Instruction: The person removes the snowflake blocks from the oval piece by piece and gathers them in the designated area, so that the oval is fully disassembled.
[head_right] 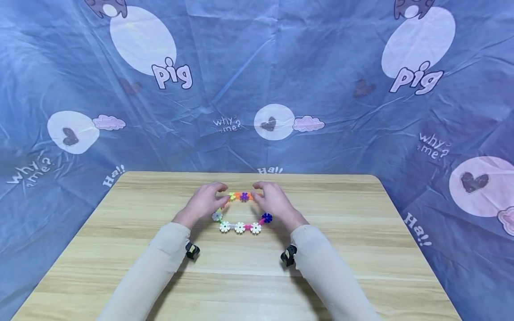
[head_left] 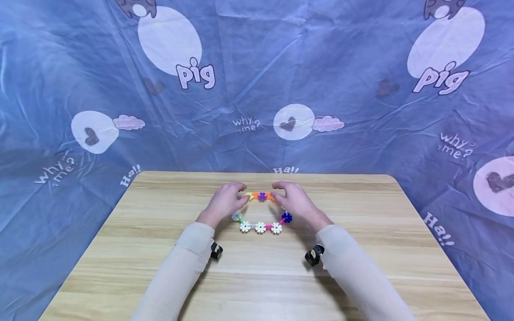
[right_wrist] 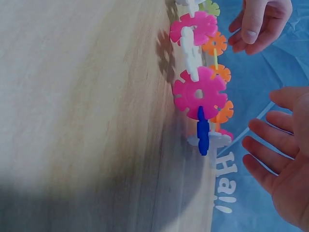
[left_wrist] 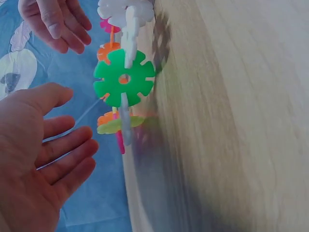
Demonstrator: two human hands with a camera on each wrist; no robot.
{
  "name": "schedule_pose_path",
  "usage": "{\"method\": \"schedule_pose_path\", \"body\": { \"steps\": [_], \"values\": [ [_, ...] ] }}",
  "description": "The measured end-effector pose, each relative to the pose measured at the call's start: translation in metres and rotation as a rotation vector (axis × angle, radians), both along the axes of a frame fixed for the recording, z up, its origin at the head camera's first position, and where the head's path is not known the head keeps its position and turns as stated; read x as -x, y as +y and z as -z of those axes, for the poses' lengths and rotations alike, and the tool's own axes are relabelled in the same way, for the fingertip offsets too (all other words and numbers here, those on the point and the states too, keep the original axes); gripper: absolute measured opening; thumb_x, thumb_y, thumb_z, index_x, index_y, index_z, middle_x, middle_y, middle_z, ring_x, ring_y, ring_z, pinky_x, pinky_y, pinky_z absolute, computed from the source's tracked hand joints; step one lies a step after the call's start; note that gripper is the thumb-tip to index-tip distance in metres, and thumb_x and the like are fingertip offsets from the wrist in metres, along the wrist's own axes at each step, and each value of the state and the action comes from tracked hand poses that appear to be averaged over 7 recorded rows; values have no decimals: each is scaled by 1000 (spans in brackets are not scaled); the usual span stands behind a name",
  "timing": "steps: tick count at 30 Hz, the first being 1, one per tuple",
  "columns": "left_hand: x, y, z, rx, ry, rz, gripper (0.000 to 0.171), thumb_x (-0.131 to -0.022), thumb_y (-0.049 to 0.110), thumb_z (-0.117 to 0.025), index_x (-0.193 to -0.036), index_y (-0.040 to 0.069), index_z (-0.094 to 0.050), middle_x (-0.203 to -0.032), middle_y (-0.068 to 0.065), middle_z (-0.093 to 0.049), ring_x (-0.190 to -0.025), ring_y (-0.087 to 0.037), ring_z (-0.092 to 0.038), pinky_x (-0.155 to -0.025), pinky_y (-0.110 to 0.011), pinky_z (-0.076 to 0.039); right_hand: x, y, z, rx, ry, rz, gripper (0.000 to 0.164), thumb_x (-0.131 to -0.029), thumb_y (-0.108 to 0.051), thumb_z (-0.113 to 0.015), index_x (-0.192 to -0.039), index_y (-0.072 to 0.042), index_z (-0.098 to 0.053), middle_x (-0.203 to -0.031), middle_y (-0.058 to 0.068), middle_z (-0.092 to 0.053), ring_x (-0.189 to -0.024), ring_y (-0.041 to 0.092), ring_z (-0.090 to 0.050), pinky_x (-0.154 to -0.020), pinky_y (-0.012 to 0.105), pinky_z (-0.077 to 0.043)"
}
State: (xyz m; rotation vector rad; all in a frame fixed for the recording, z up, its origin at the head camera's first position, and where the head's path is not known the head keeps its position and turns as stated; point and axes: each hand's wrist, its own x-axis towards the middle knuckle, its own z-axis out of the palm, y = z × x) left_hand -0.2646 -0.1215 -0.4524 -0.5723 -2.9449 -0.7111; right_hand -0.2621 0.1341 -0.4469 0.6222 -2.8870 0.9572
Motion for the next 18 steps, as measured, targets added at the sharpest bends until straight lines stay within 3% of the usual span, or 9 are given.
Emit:
{"method": "schedule_pose_path", "body": {
  "steps": [6, 18],
  "values": [
    [9, 4, 5, -11, -92, 17, 47, -101, 28, -75, -140, 3, -66, -143, -15, -69, -134, -34, -65, -120, -49, -49, 7, -5, 4, 12, -67, 2, 45, -105, -21, -69, -143, 3, -64, -146, 22, -68, -139, 41, -62, -122, 55, -46],
    [19, 10, 10, 13, -180, 7, 50, -100, 26, -78, -141, 2, -65, -139, -15, -68, -131, -33, -64, -119, -47, -50, 18, -12, 14, 1, -140, -5, 48, -101, -18, -75, -143, 3, -63, -144, 23, -68, -133, 41, -66, -115, 53, -53]
  ]
}}
